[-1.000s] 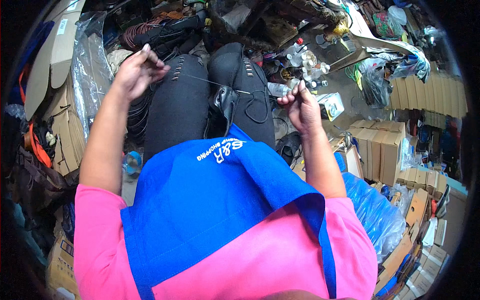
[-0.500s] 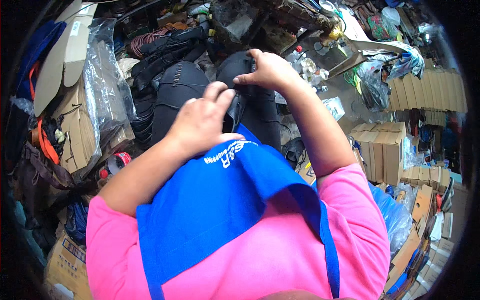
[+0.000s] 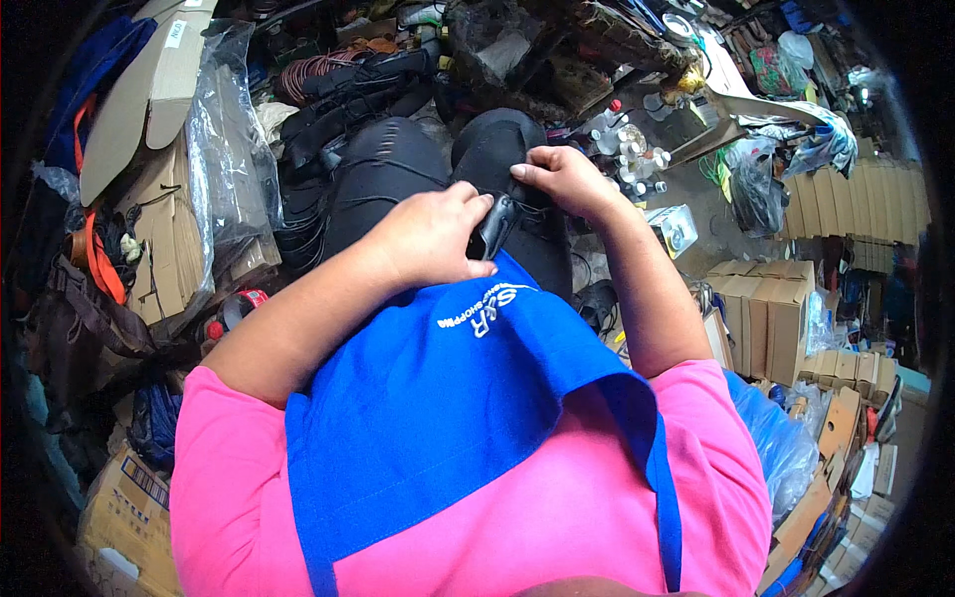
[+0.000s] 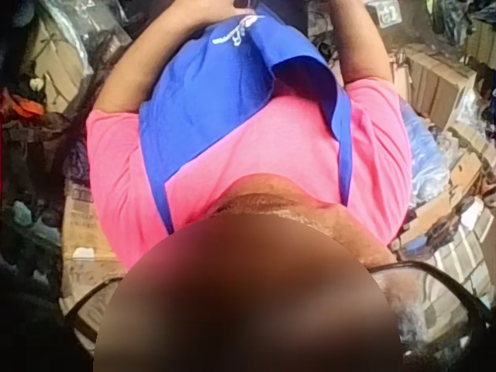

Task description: Hand-sewing a black leather shoe component using a needle and thread.

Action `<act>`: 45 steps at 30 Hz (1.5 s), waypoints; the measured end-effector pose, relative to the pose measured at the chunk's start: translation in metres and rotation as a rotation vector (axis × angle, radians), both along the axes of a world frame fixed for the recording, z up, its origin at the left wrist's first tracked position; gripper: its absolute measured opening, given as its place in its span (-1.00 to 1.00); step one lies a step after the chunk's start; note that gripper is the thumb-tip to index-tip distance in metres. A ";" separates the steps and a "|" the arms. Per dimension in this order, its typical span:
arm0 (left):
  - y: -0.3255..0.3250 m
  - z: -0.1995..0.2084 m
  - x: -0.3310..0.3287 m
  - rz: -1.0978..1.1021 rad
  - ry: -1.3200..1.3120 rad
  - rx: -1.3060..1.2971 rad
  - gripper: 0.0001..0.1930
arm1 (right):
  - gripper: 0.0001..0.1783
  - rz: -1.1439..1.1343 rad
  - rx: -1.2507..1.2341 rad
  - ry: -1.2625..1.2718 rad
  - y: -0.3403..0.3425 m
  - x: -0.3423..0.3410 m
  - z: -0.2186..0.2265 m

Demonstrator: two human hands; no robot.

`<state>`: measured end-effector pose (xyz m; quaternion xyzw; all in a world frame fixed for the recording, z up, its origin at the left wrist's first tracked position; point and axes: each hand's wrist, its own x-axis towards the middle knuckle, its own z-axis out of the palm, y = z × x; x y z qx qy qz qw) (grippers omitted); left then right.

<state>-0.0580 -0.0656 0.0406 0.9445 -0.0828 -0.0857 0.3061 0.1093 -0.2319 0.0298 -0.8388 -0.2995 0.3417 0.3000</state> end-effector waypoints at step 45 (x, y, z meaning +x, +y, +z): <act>0.048 -0.014 0.121 -0.262 0.069 -0.289 -0.79 | -0.75 0.127 0.096 -0.450 -0.025 -0.037 0.024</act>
